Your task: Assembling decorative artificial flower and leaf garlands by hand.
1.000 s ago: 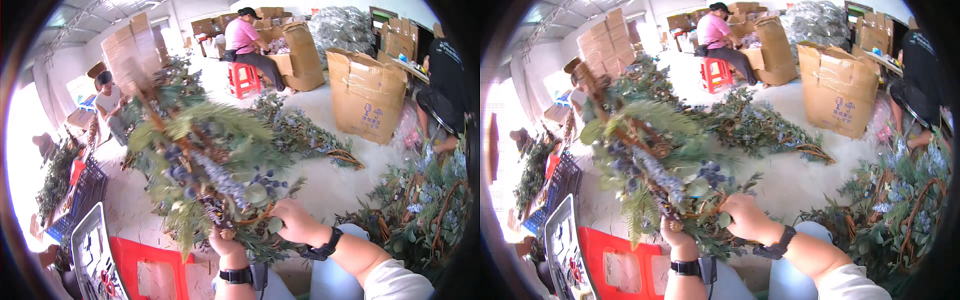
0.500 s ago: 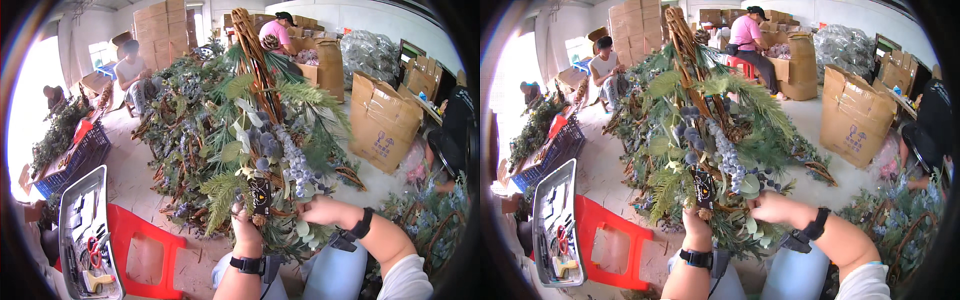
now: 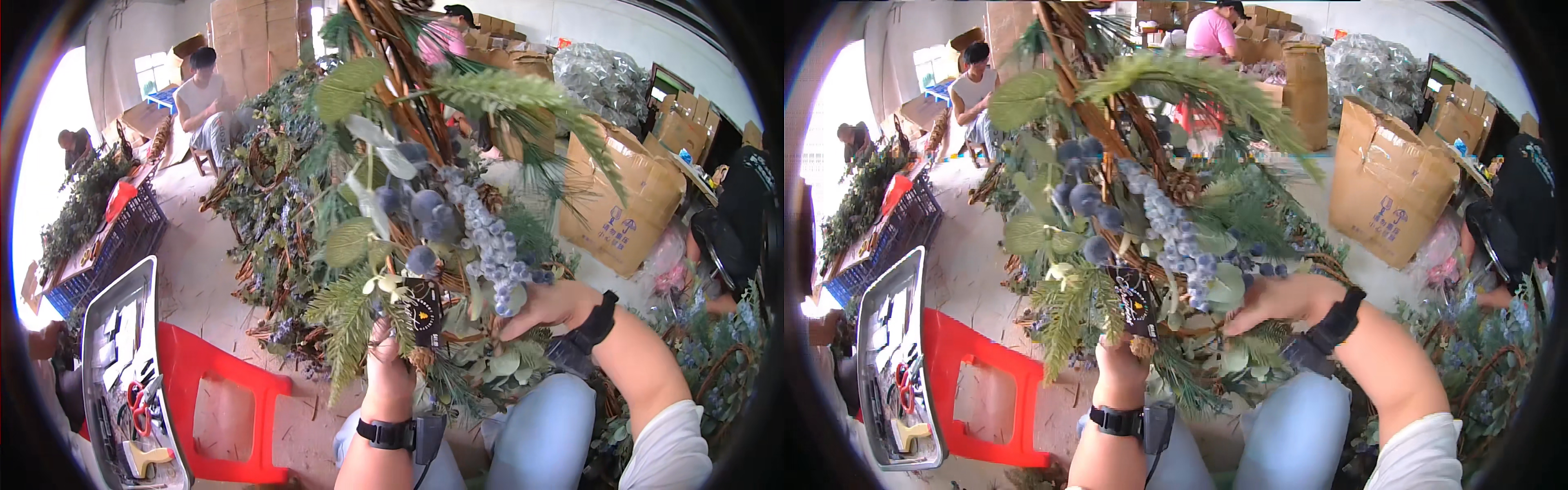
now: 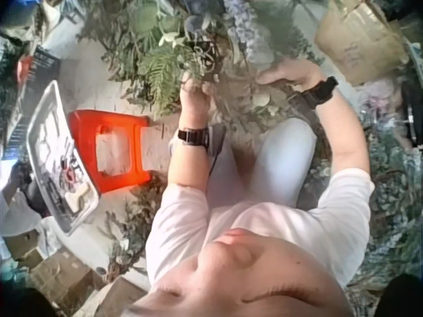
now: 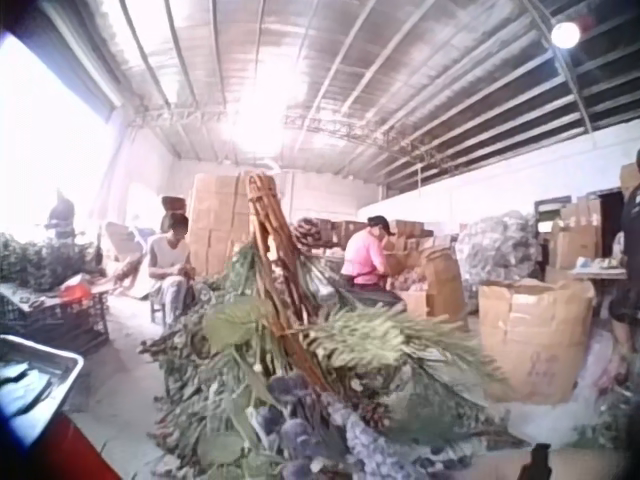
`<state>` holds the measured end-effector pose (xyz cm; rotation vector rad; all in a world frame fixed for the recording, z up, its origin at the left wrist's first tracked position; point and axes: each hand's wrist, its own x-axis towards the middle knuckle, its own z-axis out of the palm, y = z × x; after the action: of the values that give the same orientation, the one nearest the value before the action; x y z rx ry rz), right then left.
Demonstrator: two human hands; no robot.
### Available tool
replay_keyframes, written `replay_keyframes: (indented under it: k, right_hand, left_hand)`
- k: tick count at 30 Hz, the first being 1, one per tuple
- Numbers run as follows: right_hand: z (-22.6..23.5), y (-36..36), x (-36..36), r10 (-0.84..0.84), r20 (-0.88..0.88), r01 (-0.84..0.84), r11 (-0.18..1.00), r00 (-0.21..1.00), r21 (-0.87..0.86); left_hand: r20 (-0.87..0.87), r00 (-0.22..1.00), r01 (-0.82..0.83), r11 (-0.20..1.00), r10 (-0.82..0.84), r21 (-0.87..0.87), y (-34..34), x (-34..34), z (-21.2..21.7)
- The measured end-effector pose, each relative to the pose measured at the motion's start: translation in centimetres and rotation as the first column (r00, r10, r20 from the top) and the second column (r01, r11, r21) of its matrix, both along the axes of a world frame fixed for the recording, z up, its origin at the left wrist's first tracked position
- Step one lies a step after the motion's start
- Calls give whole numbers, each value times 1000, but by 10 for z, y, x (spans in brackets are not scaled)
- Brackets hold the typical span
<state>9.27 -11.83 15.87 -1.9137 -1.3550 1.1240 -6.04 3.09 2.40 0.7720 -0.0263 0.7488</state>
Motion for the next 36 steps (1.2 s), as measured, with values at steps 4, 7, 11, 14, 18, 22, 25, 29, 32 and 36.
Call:
replay_keyframes:
  k: [4,7,11,14,18,22,25,29,32,36]
  right_hand:
    - [4,-13,4,-60,-445,99,993,894,65]
    - [-10,-16,15,-5,-646,189,958,763,216]
    - [-31,-3,0,229,-939,475,816,257,329]
    - [-25,8,-9,162,-968,627,739,190,246]
    - [-28,16,17,-231,-612,490,820,756,296]
    - [-37,27,8,-364,-32,343,842,931,416]
    - [-41,25,9,-301,67,239,858,951,455]
    - [-39,28,23,-248,210,126,876,946,465]
    - [-42,36,11,-177,-447,362,854,877,373]
    - [-53,37,5,-291,-512,483,824,808,295]
  left_hand:
    - [-53,998,-34,997,38,70,8,-3,5]
    - [95,986,163,932,-139,-323,10,1,6]
    - [54,991,137,871,-127,-471,9,7,5]
    - [50,981,189,854,-189,-485,10,5,4]
    - [-104,986,64,862,-134,-502,5,4,16]
    - [-176,971,46,845,-164,-533,10,-2,17]
    - [-317,945,-83,877,-82,-473,21,-8,-10]
    - [-348,937,-68,954,-39,-291,24,-13,-22]
    - [-408,911,-126,981,55,-150,20,-19,-29]
    - [-371,927,-114,987,65,-112,15,-8,-7]
